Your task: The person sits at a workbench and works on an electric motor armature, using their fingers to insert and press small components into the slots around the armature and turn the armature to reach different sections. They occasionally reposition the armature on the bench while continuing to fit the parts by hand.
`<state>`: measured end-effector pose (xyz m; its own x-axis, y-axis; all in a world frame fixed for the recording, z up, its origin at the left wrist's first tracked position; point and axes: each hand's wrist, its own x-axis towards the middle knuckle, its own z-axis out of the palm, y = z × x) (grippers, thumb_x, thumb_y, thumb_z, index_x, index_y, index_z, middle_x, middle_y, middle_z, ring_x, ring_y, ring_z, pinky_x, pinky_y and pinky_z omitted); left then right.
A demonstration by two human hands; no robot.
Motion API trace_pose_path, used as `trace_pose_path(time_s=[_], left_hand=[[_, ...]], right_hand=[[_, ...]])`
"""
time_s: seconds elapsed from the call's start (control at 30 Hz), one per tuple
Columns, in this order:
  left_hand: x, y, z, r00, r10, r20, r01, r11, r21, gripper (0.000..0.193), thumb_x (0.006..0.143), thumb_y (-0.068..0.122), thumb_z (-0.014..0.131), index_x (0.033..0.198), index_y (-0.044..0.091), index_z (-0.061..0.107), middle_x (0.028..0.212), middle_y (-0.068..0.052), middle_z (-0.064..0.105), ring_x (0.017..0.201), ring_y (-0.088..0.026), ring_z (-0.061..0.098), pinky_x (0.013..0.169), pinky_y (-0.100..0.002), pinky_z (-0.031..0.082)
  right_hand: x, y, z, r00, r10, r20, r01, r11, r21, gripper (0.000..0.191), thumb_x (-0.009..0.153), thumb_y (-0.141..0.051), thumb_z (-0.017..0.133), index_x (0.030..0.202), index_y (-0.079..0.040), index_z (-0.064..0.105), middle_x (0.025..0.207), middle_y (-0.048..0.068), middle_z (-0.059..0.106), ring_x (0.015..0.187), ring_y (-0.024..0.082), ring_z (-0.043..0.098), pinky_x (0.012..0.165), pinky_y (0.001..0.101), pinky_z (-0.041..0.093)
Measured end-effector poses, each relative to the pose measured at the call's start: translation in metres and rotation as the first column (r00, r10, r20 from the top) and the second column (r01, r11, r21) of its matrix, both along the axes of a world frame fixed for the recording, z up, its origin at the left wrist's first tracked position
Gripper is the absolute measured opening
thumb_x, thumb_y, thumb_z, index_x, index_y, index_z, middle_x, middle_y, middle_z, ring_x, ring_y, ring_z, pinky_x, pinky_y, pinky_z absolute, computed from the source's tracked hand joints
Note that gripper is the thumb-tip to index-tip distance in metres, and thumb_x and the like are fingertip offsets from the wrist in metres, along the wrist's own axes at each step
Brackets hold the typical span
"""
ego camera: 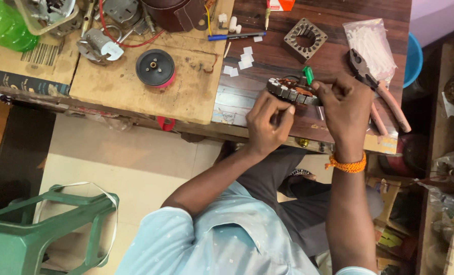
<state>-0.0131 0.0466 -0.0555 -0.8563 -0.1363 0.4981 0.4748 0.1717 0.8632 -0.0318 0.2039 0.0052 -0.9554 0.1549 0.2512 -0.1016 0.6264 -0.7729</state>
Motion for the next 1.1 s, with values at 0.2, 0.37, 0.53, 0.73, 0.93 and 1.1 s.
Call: trace_pose_path(time_s=[0.2,0.37,0.53,0.73,0.93,1.1], left_hand=[[-0.034,-0.024,0.009,0.895,-0.207,-0.395,-0.033,0.852,-0.522,0.044,0.090,0.029,0.082,0.130,0.016,0.068,0.119,0.001,0.068,0.110,-0.017,0.060,0.095,-0.039,0.042],[-0.045,-0.033,0.014,0.903,-0.287,-0.320,0.049,0.808,-0.587,0.044,0.088,0.031,0.084,0.128,0.020,0.070,0.118,0.006,0.068,0.107,-0.016,0.061,0.092,-0.038,0.042],[-0.043,-0.033,0.017,0.919,-0.282,-0.276,0.073,0.810,-0.582,0.043,0.086,0.031,0.084,0.125,0.021,0.072,0.118,0.007,0.069,0.106,-0.017,0.061,0.091,-0.037,0.042],[-0.043,-0.033,0.016,0.922,-0.266,-0.283,0.061,0.818,-0.572,0.044,0.085,0.032,0.083,0.126,0.021,0.071,0.120,0.006,0.068,0.108,-0.019,0.060,0.094,-0.038,0.043],[-0.043,-0.038,0.002,0.838,-0.321,-0.441,-0.006,0.804,-0.595,0.041,0.090,0.027,0.081,0.130,0.022,0.071,0.123,0.004,0.064,0.111,-0.020,0.055,0.095,-0.039,0.041],[-0.041,-0.039,-0.018,0.707,-0.290,-0.645,-0.152,0.828,-0.540,0.029,0.089,0.024,0.079,0.118,0.025,0.076,0.113,0.008,0.063,0.098,-0.017,0.055,0.089,-0.037,0.044]], right_hand=[[0.009,0.010,-0.015,0.999,-0.014,-0.035,0.007,0.984,-0.177,0.016,0.099,-0.004,0.079,0.090,0.004,0.070,0.070,-0.009,0.055,0.065,0.000,0.044,0.055,0.0239,0.033],[0.033,0.019,-0.015,0.993,-0.120,0.022,0.122,0.984,-0.133,0.015,0.098,-0.006,0.081,0.090,0.002,0.071,0.066,-0.003,0.045,0.062,0.005,0.035,0.053,0.0298,0.024],[0.057,0.007,-0.025,0.974,-0.025,-0.225,0.071,0.977,0.199,0.015,0.098,-0.005,0.082,0.094,0.001,0.069,0.071,0.013,0.057,0.058,0.019,0.047,0.056,0.0338,0.035],[0.059,-0.011,-0.041,0.943,0.033,-0.331,0.039,0.977,0.207,0.009,0.099,-0.001,0.078,0.104,-0.002,0.069,0.090,0.014,0.068,0.075,0.024,0.065,0.068,0.0341,0.048],[0.063,-0.026,-0.061,0.950,-0.048,-0.309,0.081,0.992,0.096,0.010,0.092,0.003,0.077,0.098,-0.002,0.071,0.081,0.012,0.069,0.065,0.020,0.066,0.062,0.0317,0.049],[0.079,-0.031,-0.064,0.936,0.026,-0.352,0.007,0.996,0.093,0.012,0.091,0.002,0.079,0.100,-0.004,0.073,0.087,0.011,0.072,0.073,0.020,0.070,0.067,0.0311,0.053]])
